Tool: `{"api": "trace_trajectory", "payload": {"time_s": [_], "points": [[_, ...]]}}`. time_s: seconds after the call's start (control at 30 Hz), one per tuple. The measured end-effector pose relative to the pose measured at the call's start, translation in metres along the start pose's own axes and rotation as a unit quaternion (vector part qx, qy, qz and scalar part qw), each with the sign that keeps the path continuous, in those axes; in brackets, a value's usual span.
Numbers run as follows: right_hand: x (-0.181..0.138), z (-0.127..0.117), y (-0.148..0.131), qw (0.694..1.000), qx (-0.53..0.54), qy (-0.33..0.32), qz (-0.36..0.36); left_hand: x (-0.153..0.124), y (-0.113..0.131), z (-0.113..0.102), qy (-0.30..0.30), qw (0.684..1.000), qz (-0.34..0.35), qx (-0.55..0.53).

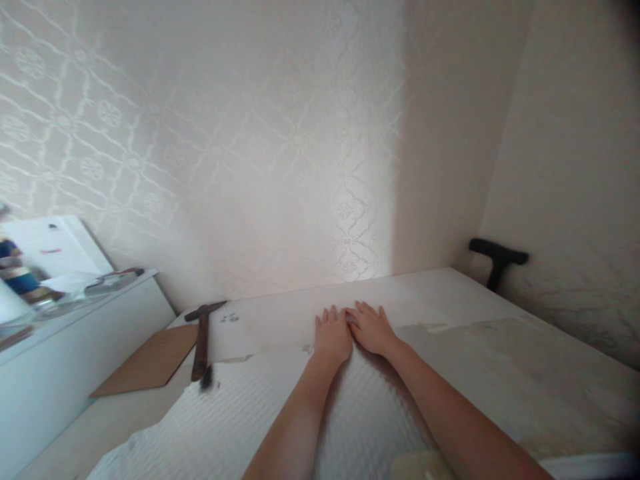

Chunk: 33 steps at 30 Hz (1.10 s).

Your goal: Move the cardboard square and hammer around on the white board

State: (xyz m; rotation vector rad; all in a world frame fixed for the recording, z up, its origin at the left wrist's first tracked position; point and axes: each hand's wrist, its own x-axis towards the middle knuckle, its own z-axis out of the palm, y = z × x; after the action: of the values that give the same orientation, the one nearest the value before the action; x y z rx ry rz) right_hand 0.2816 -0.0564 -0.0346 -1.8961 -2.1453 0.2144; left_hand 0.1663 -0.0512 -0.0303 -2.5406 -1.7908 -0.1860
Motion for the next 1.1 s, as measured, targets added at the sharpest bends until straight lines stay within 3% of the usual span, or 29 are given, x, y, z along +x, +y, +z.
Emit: {"api": "trace_trajectory", "payload": {"time_s": [1.1], "points": [[-0.0008, -0.0005, -0.0001, 1.0, 0.002, 0.0, -0.004, -0.0016, 0.0007, -0.0022, 0.0, 1.0, 0.0, 0.002]]}}
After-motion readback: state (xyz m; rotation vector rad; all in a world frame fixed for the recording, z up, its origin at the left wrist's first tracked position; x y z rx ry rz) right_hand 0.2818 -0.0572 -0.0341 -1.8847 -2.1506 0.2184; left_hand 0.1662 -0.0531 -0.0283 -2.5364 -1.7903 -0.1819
